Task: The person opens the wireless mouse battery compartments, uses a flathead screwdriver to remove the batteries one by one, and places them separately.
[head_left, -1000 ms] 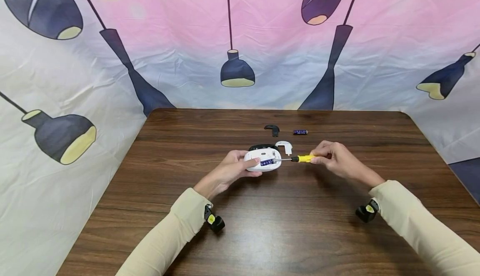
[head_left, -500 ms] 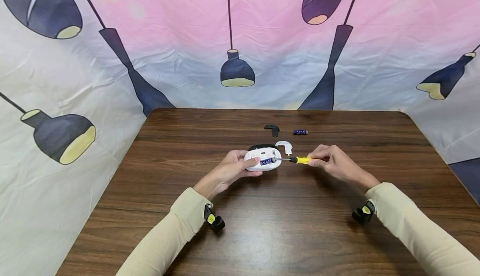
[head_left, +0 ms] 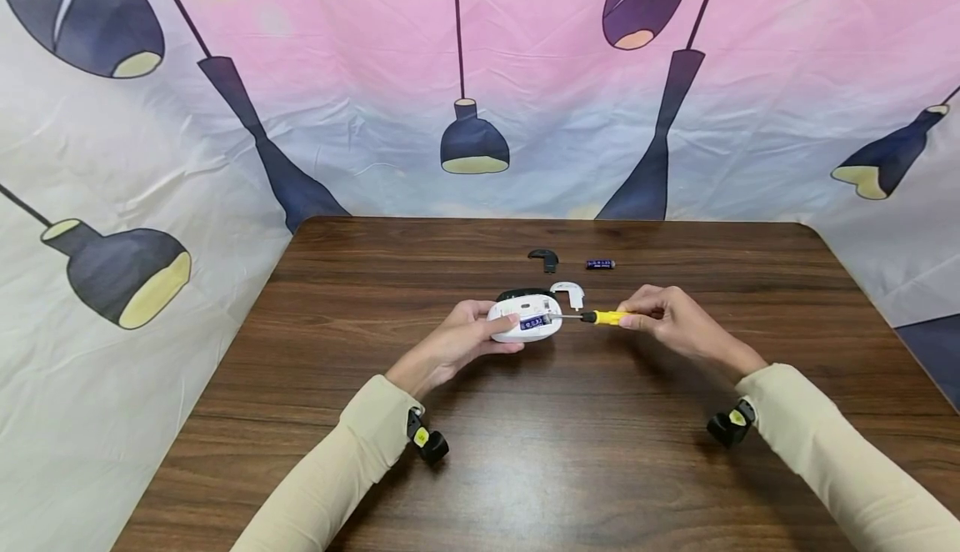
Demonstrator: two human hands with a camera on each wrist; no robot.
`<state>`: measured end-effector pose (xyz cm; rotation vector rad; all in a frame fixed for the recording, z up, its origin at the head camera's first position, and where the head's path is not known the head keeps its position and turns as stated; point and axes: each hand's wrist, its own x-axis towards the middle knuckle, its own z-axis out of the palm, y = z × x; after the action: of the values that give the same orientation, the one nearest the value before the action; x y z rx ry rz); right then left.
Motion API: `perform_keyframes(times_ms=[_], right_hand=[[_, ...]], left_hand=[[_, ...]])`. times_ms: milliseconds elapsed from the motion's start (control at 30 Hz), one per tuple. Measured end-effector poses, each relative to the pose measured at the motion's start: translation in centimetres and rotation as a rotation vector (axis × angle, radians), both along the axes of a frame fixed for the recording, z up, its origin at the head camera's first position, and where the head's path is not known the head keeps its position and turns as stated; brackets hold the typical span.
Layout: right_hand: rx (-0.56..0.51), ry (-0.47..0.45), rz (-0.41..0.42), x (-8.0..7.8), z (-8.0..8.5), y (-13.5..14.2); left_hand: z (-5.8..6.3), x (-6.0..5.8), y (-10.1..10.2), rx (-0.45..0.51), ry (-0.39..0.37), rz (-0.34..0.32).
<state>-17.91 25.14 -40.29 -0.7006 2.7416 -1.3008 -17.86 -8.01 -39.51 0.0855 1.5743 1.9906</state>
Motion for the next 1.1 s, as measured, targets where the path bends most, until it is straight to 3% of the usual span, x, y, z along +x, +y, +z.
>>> perform_keyframes(times_ms=[333, 633, 1100], right_hand=[[0.061, 0.003, -0.054, 0.1, 1.4, 1.8], [0.086, 0.012, -0.148, 0.5, 2.7, 3.6], [0.094, -0.151, -0.254, 0.6, 1.9, 5.3]], left_hand=[[-0.1, 0.0, -0.2, -0.012, 0.004, -0.006], [-0.3, 0.2, -0.4, -0.038, 0.01, -0.056], [-0.4, 0.6, -0.6, -0.03, -0.01, -0.115]])
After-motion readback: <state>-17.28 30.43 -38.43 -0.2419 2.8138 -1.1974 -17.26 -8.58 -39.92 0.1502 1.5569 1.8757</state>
